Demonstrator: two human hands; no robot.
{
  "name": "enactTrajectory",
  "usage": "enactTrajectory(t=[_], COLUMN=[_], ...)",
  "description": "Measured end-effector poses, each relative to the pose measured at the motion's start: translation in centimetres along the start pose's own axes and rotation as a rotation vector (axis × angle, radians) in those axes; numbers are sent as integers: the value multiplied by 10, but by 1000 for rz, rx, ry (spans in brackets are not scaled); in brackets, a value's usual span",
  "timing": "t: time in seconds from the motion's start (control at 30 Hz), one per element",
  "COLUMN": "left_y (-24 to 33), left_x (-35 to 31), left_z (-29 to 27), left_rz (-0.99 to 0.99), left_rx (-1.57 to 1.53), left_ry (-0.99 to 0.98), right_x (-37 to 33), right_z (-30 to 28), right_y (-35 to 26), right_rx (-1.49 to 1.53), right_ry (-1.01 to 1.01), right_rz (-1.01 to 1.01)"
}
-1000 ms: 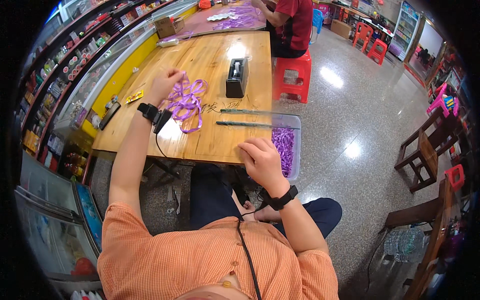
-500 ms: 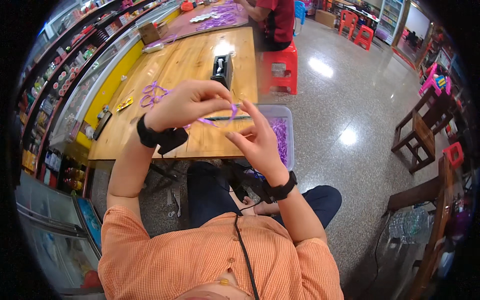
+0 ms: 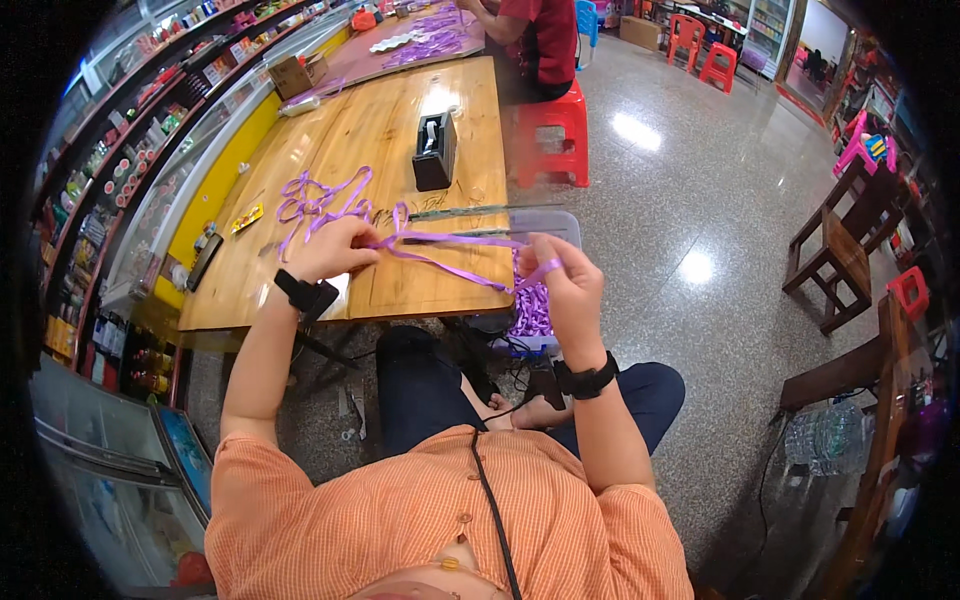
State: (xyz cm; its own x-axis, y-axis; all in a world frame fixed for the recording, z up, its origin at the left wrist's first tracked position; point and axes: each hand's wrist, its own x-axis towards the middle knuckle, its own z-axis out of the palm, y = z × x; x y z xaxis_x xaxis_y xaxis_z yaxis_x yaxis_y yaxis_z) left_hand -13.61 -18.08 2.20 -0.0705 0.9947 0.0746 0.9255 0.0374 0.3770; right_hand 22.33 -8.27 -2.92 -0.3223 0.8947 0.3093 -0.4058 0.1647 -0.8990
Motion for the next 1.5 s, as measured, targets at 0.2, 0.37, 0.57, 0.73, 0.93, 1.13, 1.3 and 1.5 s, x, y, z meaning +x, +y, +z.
enactTrajectory(t=[0.2, 0.37, 0.57, 0.73, 0.93, 1.13, 1.3, 1.5], left_y=[-54, -58, 38, 45, 68, 134, 171, 185], left_x=[-10, -1, 19, 33, 39, 52, 84, 121], left_z=[-5, -6, 8, 20, 22, 36, 50, 71], left_rz=[-249, -225, 166, 140, 52, 215, 426, 415], left_rx=[280, 445, 34, -8, -152, -675, -436, -460], left_ry=[239, 337, 321, 113, 98, -211, -243, -271], right_x=[-6, -10, -7, -11, -11, -3, 28, 73], right_z=[-16, -12, -15, -24, -37, -49, -71, -66], right_y=[-8, -10, -4, -2, -1, -40, -47, -31], right_rx=[228, 155, -13, -50, 55, 20, -685, -685], right_ry=[236, 275, 144, 141, 151, 379, 77, -62], right_rz=[-36, -164, -151, -130, -118, -388, -311, 195])
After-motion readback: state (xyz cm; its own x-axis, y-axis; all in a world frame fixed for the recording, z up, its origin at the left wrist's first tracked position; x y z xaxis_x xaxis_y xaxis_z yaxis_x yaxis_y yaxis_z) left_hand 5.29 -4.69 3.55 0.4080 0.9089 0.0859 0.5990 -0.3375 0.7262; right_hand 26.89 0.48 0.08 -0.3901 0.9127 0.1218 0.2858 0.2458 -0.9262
